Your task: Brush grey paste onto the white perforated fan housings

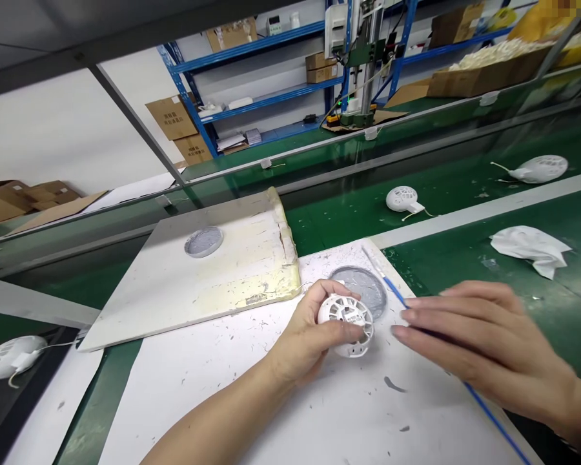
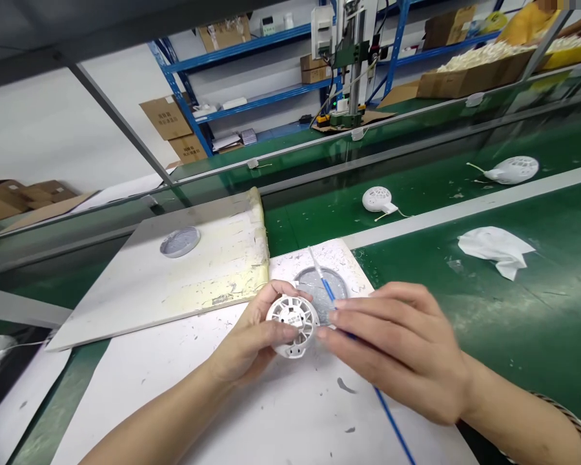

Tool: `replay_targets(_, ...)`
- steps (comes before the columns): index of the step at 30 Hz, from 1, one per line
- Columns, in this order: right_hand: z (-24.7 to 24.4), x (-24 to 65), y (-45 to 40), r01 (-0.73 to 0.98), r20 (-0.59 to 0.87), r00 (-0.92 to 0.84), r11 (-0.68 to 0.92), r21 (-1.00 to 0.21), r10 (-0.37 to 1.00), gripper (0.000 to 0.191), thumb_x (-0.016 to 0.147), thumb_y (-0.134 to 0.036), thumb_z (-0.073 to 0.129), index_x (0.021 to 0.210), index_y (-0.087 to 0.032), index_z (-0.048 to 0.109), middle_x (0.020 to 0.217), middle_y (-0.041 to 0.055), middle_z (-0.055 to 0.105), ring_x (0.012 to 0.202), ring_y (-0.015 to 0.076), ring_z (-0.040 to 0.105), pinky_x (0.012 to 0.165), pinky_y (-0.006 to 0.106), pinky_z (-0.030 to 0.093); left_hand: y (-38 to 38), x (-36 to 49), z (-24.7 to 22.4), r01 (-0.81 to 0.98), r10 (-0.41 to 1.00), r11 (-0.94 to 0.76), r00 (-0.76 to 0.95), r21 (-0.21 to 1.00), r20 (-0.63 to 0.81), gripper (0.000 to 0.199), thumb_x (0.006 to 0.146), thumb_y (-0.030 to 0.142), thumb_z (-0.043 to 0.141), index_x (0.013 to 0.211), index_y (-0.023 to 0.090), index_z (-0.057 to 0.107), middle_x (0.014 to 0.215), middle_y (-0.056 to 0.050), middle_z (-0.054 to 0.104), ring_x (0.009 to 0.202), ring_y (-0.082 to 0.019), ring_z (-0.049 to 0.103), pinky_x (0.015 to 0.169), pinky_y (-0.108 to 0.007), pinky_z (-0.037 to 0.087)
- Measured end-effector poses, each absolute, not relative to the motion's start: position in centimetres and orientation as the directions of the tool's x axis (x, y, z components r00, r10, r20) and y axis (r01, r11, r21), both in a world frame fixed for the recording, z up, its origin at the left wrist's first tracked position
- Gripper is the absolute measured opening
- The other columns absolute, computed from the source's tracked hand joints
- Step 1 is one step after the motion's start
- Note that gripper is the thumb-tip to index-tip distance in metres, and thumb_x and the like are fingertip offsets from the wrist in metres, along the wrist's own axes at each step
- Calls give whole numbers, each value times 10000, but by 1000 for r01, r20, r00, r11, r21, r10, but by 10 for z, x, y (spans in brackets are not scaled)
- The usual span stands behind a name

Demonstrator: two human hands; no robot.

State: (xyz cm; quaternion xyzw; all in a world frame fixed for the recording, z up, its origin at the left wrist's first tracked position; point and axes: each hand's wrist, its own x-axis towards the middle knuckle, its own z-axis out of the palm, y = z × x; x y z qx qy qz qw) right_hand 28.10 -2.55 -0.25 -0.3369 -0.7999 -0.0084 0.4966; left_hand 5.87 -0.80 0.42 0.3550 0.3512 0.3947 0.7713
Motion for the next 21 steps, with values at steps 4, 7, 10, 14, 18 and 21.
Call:
replay_targets(4, -13, 272, -23, 562, 770, -531, 827, 7, 353, 318, 946, -126, 484, 1161, -274, 664, 914, -16, 767, 895, 182, 683, 887, 394, 476, -13, 58, 3, -328, 847, 386, 497, 863, -190, 425, 647, 144, 781, 989, 211, 539, 1034, -54, 599, 800, -150, 573, 664, -265, 434)
replay_targets(7, -15, 275, -21, 563, 754, -563, 825, 49, 339, 326, 938, -117, 478, 1174, -257, 654, 917, -10, 767, 895, 185, 673, 906, 404, 467, -14, 56, 1, -310, 841, 351, 519, 883, -152, 417, 681, 160, 775, 1021, 219, 541, 1012, -52, 594, 817, -152, 564, 694, -268, 425)
replay_targets(10, -14, 276, -19, 552, 742, -597, 828, 102, 307, 329, 931, -117, 484, 1164, -268, 659, 921, -16, 763, 884, 176, 668, 909, 397, 468, -14, 54, -1, -298, 858, 304, 499, 905, -123, 405, 697, 150, 759, 1027, 226, 537, 1028, -45, 590, 830, -150, 560, 714, -266, 420)
replay_targets(14, -12, 275, -18, 522, 717, -646, 837, 163, 263, 315, 934, -119, 470, 1133, -247, 678, 952, -14, 761, 907, 167, 651, 913, 394, 452, -19, 56, -1, -306, 866, 289, 488, 907, -111, 355, 748, 126, 685, 1047, 245, 534, 1136, -43, 565, 894, -156, 562, 752, -277, 433)
replay_targets(18, -8, 275, -18, 516, 717, -648, 840, 169, 255, 320, 921, -94, 483, 1141, -215, 682, 948, -6, 759, 903, 172, 650, 902, 394, 447, -20, 60, -1, -297, 880, 273, 461, 915, -113, 368, 720, 88, 653, 1031, 253, 546, 1182, -29, 550, 919, -159, 568, 738, -264, 458)
replay_targets(21, -2, 283, -11, 538, 763, -606, 822, 184, 226, 284, 893, -113, 570, 1107, -249, 699, 890, -14, 750, 845, 169, 658, 855, 365, 475, -1, 35, -3, -193, 949, 126, 309, 973, -62, 347, 709, 123, 668, 1009, 251, 549, 1201, -26, 553, 923, -176, 593, 701, -266, 493)
